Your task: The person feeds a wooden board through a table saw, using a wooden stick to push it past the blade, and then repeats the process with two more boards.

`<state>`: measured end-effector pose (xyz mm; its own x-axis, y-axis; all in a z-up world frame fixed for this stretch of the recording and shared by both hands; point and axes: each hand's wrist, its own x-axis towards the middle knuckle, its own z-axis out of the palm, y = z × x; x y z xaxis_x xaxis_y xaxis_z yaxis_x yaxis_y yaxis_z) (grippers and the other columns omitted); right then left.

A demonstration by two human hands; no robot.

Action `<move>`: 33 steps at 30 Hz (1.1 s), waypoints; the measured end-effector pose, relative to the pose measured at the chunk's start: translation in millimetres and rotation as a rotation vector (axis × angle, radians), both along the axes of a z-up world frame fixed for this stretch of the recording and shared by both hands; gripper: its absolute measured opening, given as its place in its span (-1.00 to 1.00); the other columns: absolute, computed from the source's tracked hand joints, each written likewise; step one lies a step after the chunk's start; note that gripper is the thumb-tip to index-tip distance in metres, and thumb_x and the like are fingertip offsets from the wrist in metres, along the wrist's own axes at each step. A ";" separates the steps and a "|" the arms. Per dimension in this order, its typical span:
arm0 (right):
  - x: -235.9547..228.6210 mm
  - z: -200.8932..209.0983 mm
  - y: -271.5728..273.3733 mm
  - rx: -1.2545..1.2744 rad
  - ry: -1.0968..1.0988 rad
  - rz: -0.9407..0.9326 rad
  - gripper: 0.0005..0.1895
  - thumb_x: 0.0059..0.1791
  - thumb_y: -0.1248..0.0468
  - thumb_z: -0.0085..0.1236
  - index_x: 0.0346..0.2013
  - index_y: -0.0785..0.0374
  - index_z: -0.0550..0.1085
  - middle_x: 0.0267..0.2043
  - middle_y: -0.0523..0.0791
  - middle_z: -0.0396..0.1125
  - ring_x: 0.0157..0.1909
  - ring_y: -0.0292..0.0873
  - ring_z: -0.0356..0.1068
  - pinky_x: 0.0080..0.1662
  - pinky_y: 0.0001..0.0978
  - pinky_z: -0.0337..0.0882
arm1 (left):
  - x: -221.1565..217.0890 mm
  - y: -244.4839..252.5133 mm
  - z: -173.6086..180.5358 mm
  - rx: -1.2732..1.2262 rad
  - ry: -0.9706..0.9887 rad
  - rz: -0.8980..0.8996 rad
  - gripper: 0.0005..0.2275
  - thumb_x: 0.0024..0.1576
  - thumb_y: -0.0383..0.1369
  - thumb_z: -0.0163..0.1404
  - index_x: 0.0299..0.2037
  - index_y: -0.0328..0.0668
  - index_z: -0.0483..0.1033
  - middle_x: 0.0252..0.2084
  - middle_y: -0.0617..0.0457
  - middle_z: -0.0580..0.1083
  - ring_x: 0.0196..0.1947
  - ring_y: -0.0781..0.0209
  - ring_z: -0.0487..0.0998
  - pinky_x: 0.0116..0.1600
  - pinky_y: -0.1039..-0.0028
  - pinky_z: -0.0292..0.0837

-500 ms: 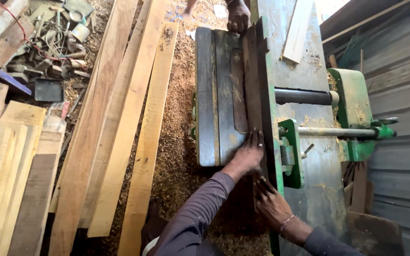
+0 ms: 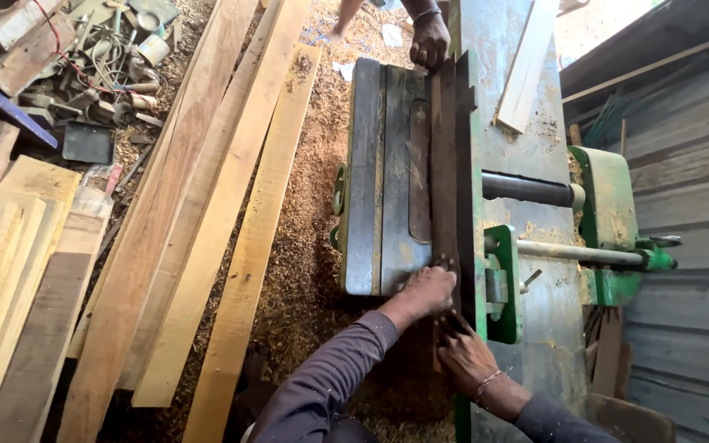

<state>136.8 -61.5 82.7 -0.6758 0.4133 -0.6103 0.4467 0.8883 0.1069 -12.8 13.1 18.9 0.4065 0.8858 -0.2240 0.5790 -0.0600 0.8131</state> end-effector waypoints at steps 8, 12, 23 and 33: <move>-8.0 7.8 3.6 0.082 0.196 0.035 -0.30 -0.37 0.17 0.24 -0.07 0.67 0.56 0.05 0.26 0.38 0.29 0.12 0.22 0.43 0.05 -0.13 | -8.7 -3.1 19.7 -0.097 0.011 0.019 -0.77 0.10 -0.43 0.05 -0.06 -0.32 0.59 0.07 -0.31 0.54 0.11 -0.24 0.57 0.21 0.05 0.47; -11.7 13.3 2.8 -0.011 -0.013 -0.090 -0.66 -0.29 0.19 0.23 -0.32 0.32 0.63 0.04 0.10 0.42 0.31 0.05 0.24 0.49 0.04 -0.23 | -9.7 -22.5 19.8 -0.125 -0.060 0.061 -0.66 0.08 -0.44 0.04 0.08 -0.33 0.47 0.18 -0.33 0.44 0.18 -0.34 0.47 0.23 -0.01 0.41; -6.9 23.6 -5.2 0.110 0.122 0.029 -0.51 -0.31 0.22 0.19 -0.15 0.45 0.57 0.25 0.18 0.31 0.47 0.19 0.08 0.44 0.15 -0.24 | -2.2 -12.6 -8.0 -0.095 -0.131 0.075 -0.36 0.02 -0.50 0.01 0.39 -0.33 0.16 0.51 -0.34 0.05 0.34 -0.40 0.24 0.35 0.00 0.23; 26.3 26.8 -63.9 0.500 0.614 -0.631 -0.28 -0.16 0.10 0.29 0.28 0.10 0.32 0.33 -0.02 0.14 0.39 0.08 0.08 0.31 0.04 0.11 | -2.4 25.3 -16.5 -0.137 0.047 -0.064 -0.50 0.00 -0.23 0.28 0.09 -0.37 0.49 0.12 -0.32 0.50 0.17 -0.24 0.52 0.26 0.08 0.44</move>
